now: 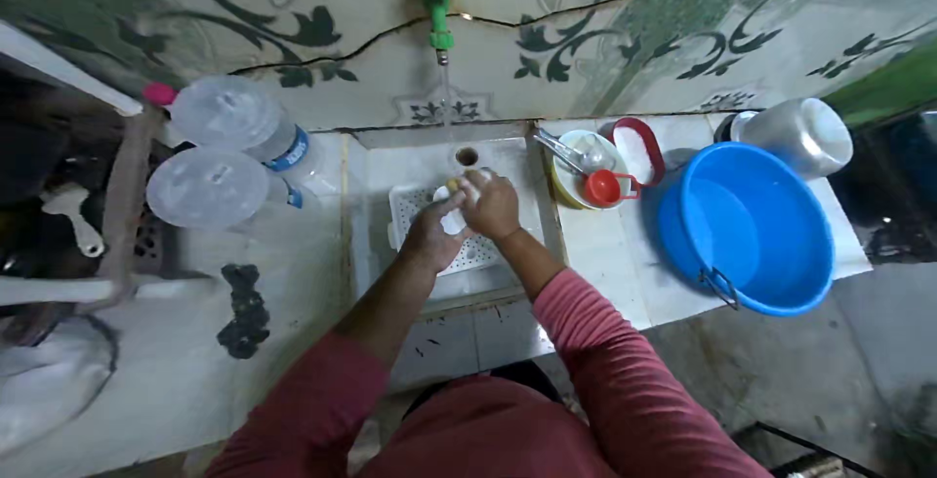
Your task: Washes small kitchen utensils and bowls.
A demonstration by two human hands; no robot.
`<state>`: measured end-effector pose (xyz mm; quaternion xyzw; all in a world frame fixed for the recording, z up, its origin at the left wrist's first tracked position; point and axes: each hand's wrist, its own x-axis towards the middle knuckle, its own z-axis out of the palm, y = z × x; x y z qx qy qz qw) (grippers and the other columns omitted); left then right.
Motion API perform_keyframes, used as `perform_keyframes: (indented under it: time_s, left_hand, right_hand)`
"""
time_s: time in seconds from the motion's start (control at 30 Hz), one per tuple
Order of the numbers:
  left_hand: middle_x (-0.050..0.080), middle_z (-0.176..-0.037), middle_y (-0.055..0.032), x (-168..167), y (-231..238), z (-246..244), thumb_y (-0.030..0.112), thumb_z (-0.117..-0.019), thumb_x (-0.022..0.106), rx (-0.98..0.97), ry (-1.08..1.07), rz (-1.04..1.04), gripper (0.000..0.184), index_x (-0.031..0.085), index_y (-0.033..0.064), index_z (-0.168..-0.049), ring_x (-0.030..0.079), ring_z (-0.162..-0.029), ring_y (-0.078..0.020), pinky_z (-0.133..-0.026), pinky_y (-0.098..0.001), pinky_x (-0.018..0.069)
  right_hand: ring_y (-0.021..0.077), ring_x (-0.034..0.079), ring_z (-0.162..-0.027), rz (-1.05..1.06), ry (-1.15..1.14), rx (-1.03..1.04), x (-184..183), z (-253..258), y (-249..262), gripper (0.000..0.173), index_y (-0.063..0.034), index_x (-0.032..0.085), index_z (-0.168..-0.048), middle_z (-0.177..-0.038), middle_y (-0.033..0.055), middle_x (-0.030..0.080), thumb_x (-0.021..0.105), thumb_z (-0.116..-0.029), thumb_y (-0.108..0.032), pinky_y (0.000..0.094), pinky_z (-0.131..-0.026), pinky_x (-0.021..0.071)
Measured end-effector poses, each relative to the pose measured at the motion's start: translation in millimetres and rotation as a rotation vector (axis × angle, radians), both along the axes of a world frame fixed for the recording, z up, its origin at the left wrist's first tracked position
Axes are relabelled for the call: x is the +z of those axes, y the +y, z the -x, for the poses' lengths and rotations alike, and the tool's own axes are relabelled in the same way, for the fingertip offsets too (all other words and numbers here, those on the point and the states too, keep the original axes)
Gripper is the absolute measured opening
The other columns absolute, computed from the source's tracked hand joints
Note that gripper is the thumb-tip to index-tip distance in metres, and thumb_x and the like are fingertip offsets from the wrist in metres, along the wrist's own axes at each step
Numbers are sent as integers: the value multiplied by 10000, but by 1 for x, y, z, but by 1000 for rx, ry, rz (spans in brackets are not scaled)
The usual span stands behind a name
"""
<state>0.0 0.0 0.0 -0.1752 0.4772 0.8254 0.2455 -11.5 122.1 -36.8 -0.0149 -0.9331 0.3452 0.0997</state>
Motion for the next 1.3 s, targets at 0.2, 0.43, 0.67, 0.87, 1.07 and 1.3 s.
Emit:
perform_keyframes:
  time_s: [0.2, 0.43, 0.67, 0.87, 1.07, 1.3]
  left_hand:
    - [654, -1262, -111, 30, -56, 21, -68, -979, 430, -380, 156, 306, 410, 552, 35, -1357, 709, -1025, -209, -828, -378, 634]
    - [612, -1275, -312, -43, -75, 89, 197, -992, 698, -817, 246, 1174, 559, 481, 7, -1470, 677, -1045, -427, -912, -581, 554]
    - [494, -1448, -337, -94, -15, 98, 251, -913, 790, -1048, 464, 1538, 753, 419, 13, -1524, 501, -1304, -555, -1032, -733, 409]
    - [582, -1360, -265, -37, 135, 55, 248, -973, 678, -954, 1212, 1368, 382, 667, 29, -1286, 501, -1303, -489, -1057, -669, 388]
    - [664, -1249, -137, -50, 253, 35, -5, -927, 632, -1368, 1532, 1108, 235, 740, 75, -1120, 559, -1271, -351, -1112, -580, 378]
    - [720, -1058, -105, -62, 279, 51, 150, -999, 612, -1572, 1477, 1248, 160, 763, 101, -1015, 634, -1111, -321, -1095, -572, 358]
  right_hand:
    - [411, 693, -1061, 48, -293, -154, -4, -7, 72, 469, -36, 728, -1170, -1102, 220, 729, 506, -1049, -431, 655, -909, 513]
    - [316, 700, -1023, 309, -233, -221, -20, -37, 120, 398, -2, 715, -1163, -1083, 190, 727, 529, -1068, -340, 567, -951, 532]
    - [279, 674, -1049, 405, -83, -548, -8, -29, 251, 363, -24, 661, -1265, -1234, 194, 648, 512, -1063, -286, 468, -906, 576]
    - [378, 635, -1186, 159, -287, -645, -18, 9, 349, 420, -68, 688, -1260, -1232, 201, 687, 481, -1078, -386, 624, -1013, 472]
    - [518, 450, -1373, -322, -729, -200, -62, 35, 382, 451, -91, 601, -1424, -1459, 280, 528, 609, -1003, -252, 752, -1076, 352]
    - [456, 590, -1256, -324, -815, -315, -70, 34, 375, 349, -67, 687, -1283, -1354, 237, 624, 594, -1013, -268, 680, -990, 484]
